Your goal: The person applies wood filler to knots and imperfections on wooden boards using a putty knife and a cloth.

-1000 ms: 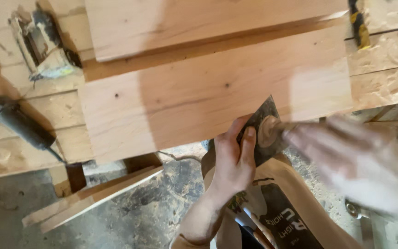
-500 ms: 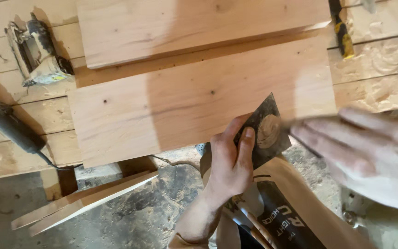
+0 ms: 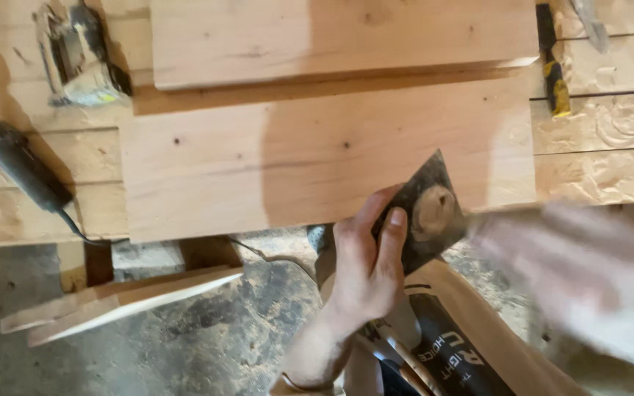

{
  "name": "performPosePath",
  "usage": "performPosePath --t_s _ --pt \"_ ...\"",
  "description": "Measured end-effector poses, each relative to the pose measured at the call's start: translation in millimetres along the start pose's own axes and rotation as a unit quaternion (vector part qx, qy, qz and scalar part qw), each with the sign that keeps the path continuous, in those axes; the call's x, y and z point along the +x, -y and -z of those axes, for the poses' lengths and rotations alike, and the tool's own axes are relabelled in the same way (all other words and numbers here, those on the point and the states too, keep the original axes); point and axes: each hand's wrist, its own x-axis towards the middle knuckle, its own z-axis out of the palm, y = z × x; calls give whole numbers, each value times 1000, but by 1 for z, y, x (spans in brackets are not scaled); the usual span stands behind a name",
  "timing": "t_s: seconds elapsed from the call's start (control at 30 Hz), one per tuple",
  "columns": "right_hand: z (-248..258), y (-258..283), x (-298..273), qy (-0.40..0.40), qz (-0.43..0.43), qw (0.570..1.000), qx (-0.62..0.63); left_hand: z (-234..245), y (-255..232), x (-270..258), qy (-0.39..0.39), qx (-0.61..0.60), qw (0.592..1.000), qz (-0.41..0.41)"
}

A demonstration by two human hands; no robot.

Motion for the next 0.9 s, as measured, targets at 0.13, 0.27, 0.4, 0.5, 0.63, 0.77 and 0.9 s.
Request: performPosePath --t_s 0.13,0.27,0.4,0.5,0.63,0.77,0.9 --pt "-6 9 -6 -41 80 988 -126 1 1 -2 13 42 998 40" --pt "-16 21 1 3 39 999 -38 7 1 -7 -13 35 999 5" --pt "-11 12 -2 -16 94 985 -142 4 9 -9 -19 70 997 -11" --pt "-17 30 -4 -16 98 987 -127 10 6 -12 -13 19 999 -28" --pt "-28 1 7 -20 -12 998 -51 10 7 -10 -32 84 996 5" --pt "-18 30 5 -26 75 987 -140 12 2 -8 -45 52 998 3" --pt "-11 3 12 -8 81 990 -112 12 8 -11 -57 75 996 5"
